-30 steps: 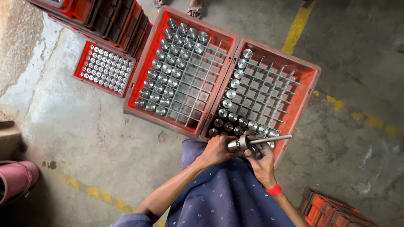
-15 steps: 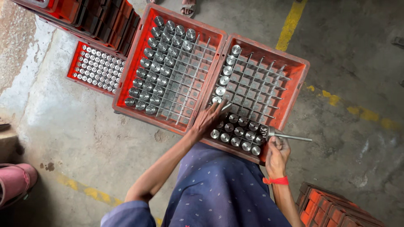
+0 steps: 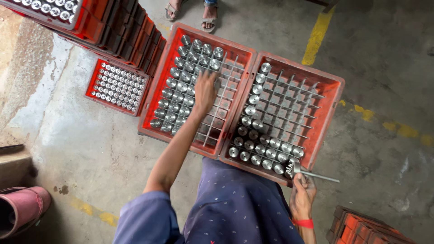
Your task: The person uses a metal tool to pick up small silver metal parts from one red crate and places them into another red crate. The person moves between crates and continues transferring the parts throughout the clip.
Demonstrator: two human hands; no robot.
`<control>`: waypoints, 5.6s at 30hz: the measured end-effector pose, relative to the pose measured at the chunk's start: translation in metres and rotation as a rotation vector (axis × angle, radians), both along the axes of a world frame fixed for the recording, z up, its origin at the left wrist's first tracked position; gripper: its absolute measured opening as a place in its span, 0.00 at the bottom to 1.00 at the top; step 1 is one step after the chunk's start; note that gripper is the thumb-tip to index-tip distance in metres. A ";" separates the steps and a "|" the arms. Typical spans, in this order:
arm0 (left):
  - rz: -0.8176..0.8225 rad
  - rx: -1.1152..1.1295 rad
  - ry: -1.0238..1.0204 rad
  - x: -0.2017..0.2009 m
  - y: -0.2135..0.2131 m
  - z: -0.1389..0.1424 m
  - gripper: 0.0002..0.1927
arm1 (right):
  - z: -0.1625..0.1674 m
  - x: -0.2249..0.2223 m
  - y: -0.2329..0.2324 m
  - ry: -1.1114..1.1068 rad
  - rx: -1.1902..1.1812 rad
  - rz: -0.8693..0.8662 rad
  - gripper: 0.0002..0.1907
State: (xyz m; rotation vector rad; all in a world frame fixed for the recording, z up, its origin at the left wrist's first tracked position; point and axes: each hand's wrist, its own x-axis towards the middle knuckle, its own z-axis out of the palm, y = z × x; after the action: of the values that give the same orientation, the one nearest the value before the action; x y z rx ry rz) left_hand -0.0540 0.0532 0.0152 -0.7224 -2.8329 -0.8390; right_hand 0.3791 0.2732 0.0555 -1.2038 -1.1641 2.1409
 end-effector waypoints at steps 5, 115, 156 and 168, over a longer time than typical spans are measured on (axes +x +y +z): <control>0.049 -0.115 0.128 -0.063 0.012 0.001 0.30 | -0.002 -0.003 -0.019 0.038 0.054 -0.028 0.15; -0.382 -0.088 -0.407 0.193 0.070 -0.010 0.36 | -0.001 -0.041 0.063 0.185 0.099 0.172 0.12; 0.218 0.839 -0.920 0.144 -0.087 0.083 0.18 | 0.002 -0.079 -0.041 -0.013 -0.003 0.437 0.18; -0.219 0.191 -0.689 0.256 0.032 0.117 0.25 | 0.087 -0.078 -0.027 0.040 0.366 0.614 0.24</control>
State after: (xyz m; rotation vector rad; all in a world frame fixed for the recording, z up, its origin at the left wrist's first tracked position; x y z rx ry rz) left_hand 0.2019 0.0849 0.1325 -0.8574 -3.1965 -1.6460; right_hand 0.3011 0.2461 0.1421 -0.6901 -1.9965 2.1850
